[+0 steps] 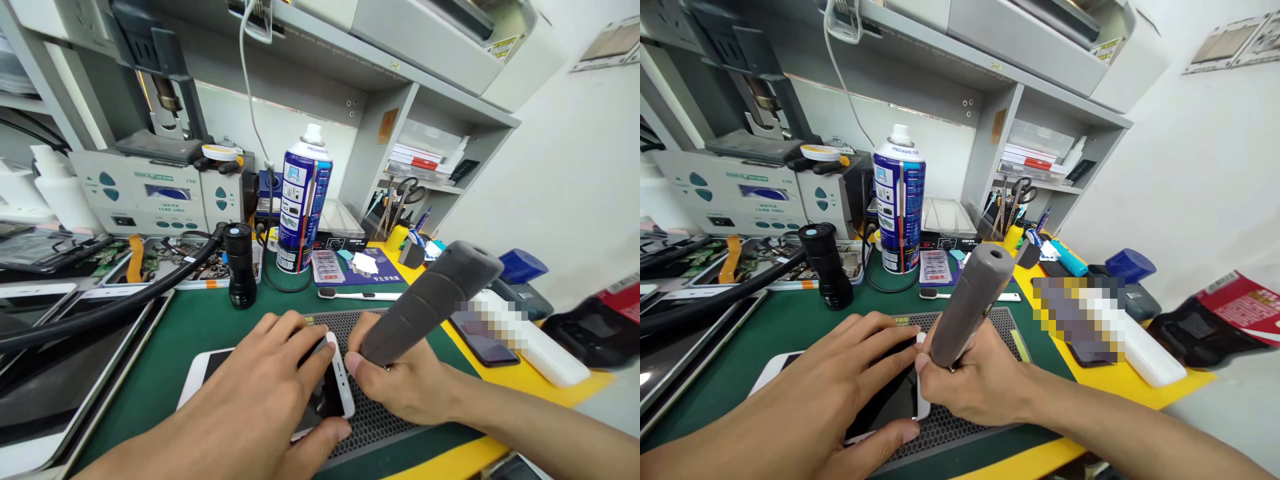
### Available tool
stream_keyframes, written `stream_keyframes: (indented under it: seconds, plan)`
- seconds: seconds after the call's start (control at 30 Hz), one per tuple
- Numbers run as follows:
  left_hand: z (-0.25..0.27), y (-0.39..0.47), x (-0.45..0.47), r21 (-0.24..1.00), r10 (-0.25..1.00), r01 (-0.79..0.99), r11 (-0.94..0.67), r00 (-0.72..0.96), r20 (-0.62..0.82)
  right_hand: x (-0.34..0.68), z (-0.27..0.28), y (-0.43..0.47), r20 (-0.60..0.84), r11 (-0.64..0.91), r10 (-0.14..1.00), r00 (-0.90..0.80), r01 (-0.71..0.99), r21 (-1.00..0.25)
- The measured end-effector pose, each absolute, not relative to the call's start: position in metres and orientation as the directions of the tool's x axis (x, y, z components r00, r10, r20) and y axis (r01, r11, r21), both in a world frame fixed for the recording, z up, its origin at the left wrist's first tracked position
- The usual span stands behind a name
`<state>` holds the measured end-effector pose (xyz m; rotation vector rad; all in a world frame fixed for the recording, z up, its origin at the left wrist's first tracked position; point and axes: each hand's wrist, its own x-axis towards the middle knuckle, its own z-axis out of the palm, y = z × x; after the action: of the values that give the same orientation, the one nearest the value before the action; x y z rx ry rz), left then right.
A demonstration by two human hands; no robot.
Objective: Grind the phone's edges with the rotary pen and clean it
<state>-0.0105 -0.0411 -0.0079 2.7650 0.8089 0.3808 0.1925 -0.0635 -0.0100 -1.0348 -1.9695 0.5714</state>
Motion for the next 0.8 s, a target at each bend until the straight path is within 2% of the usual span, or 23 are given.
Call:
stream_keyframes:
  seconds: [0.17, 0.33, 0.43, 0.53, 0.63, 0.8]
  plan:
    - [-0.008, -0.041, -0.01, 0.277, 0.544, 0.485, -0.829, 0.814, 0.203, 0.195, -0.011, -0.065, 0.413, 0.533, 0.846, -0.338, 0.483, -0.695]
    - [-0.006, -0.04, -0.013, 0.208, 0.518, 0.479, -0.853, 0.827, 0.219, 0.195, -0.01, -0.066, 0.356, 0.482, 0.87, -0.342, 0.436, -0.76]
    - [-0.008, -0.039, -0.014, 0.153, 0.503, 0.48, -0.864, 0.834, 0.227, 0.196, -0.011, -0.062, 0.356, 0.414, 0.908, -0.219, 0.358, -0.837]
    - [-0.011, -0.039, -0.013, 0.141, 0.505, 0.485, -0.863, 0.83, 0.237, 0.2, -0.014, -0.055, 0.293, 0.305, 0.952, -0.084, 0.304, -0.902]
    - [-0.011, -0.04, -0.013, 0.13, 0.505, 0.488, -0.863, 0.824, 0.257, 0.206, -0.012, -0.049, 0.22, 0.222, 0.975, -0.04, 0.261, -0.939]
    - [-0.01, -0.041, -0.022, 0.114, 0.51, 0.498, -0.86, 0.821, 0.257, 0.214, 0.0, -0.044, 0.21, 0.199, 0.977, 0.026, 0.227, -0.953]
